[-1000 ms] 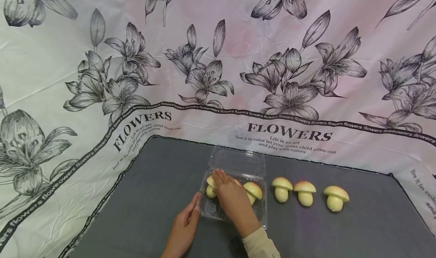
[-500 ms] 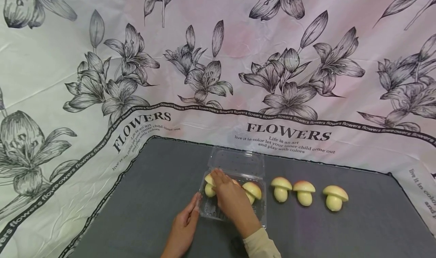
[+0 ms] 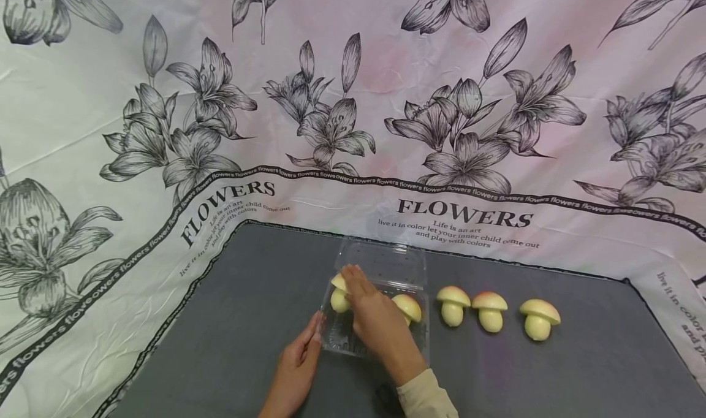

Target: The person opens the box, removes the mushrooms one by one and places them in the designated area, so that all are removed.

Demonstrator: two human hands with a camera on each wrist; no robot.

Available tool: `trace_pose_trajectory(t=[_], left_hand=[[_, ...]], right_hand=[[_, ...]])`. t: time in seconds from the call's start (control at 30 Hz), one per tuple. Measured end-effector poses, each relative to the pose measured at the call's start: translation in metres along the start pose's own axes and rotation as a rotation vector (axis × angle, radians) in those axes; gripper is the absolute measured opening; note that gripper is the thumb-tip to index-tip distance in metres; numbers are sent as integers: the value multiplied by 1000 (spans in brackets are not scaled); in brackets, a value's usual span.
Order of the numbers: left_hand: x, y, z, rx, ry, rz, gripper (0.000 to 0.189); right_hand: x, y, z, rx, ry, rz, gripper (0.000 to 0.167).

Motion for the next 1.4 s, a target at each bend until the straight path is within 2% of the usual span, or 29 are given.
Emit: trace_pose_trajectory(t=[0.13, 0.37, 0.5, 0.8, 0.93, 1.07, 1.4], left_hand=[[0, 0, 0, -4, 6, 0, 49], [1, 2, 0, -31, 30, 1, 48], [1, 2, 0, -28, 16, 11, 48], [3, 2, 0, -8, 6, 32, 49], [4, 1, 0, 6, -18, -2, 50], [5, 1, 0, 13, -13, -28, 51], [3, 2, 0, 20, -28, 0, 51]], right_hand=[[-2, -3, 1, -19, 2, -26, 56], [-6, -10, 3, -76, -30, -9, 55], [-9, -17, 4, -109, -42, 9, 53], [-14, -34, 12, -99, -1, 15, 56], [-17, -40, 15, -83, 21, 0, 58], [-21, -46, 21, -73, 53, -27, 66], [-37, -65, 30, -142, 49, -24, 62]])
Point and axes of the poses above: each hand's wrist, its own z-axis away from the middle knuckle, its own y-axis out of the palm, x = y × z, the point moved 4 cm from there along -z, towards the middle knuckle, and after that the axes turned 3 degrees about -z, right-handed, at the moved point
